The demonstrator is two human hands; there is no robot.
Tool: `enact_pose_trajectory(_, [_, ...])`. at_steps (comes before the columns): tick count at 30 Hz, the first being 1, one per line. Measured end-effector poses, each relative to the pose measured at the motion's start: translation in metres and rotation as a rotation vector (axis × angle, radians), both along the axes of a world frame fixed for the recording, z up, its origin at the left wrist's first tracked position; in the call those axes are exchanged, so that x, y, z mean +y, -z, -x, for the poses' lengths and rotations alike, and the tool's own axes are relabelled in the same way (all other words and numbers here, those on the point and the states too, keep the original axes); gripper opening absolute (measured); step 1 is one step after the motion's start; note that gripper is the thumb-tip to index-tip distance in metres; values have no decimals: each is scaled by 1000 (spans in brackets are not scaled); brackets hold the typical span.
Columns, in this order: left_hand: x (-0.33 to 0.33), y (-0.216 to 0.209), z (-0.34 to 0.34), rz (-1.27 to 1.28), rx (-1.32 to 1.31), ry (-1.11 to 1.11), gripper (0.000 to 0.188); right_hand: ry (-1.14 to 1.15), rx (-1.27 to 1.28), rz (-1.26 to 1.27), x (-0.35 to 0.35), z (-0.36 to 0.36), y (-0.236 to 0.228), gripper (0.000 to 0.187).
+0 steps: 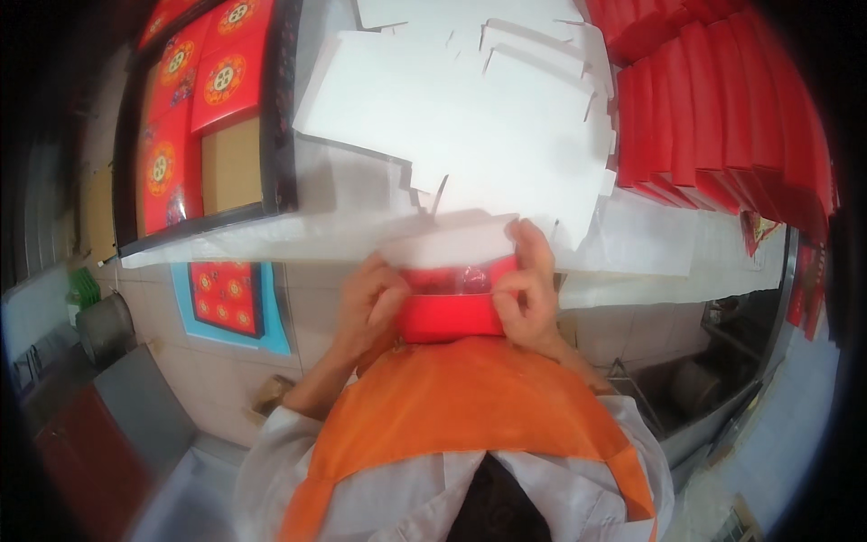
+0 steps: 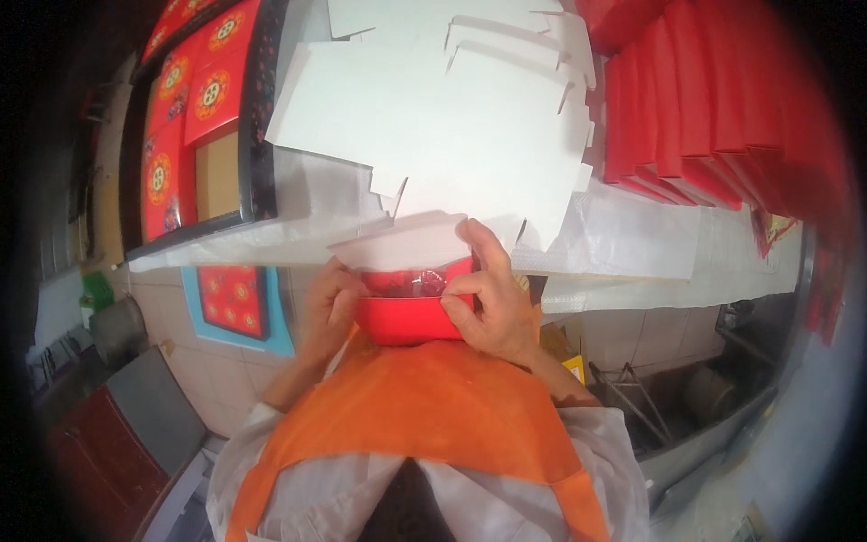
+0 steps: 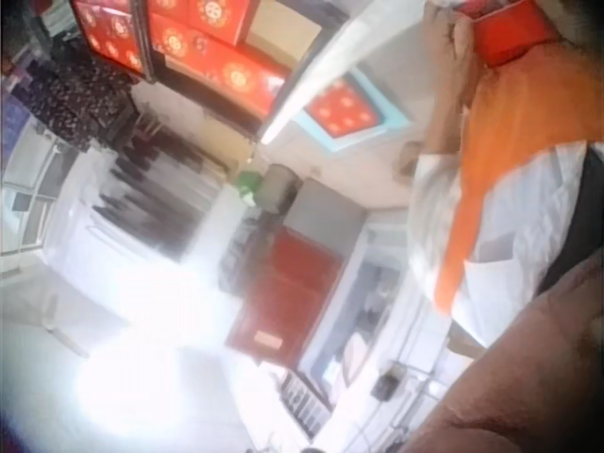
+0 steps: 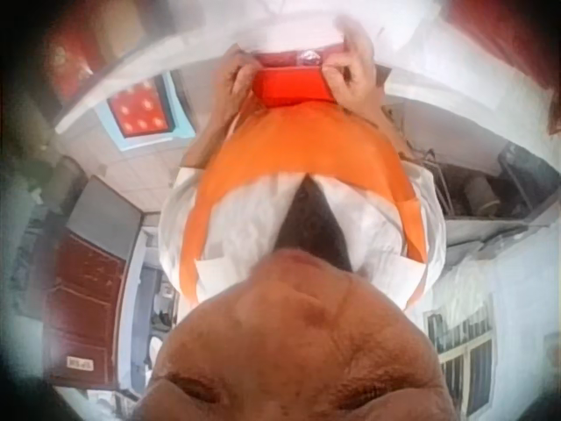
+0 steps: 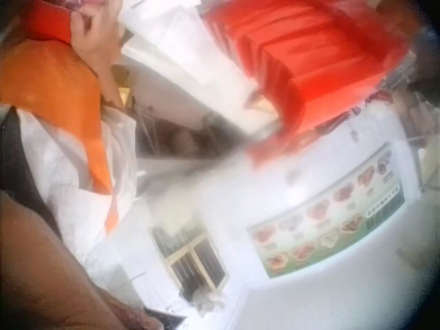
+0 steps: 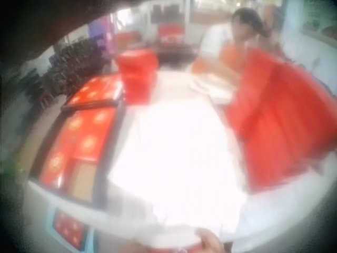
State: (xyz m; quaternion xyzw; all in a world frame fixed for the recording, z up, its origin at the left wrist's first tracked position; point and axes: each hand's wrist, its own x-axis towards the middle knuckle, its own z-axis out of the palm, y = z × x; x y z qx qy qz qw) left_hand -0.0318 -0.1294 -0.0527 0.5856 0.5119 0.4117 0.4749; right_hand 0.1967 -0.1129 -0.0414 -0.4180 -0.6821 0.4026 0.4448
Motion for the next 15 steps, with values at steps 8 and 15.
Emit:
enact_pose_trajectory(8, [10, -19, -60, 288, -453, -555, 5, -47, 551, 188, 17, -10, 2, 28])
enact_pose_trajectory(15, [4, 5, -65, -150, -473, -377, 27, 56, 404, 318, 3, -10, 3, 28])
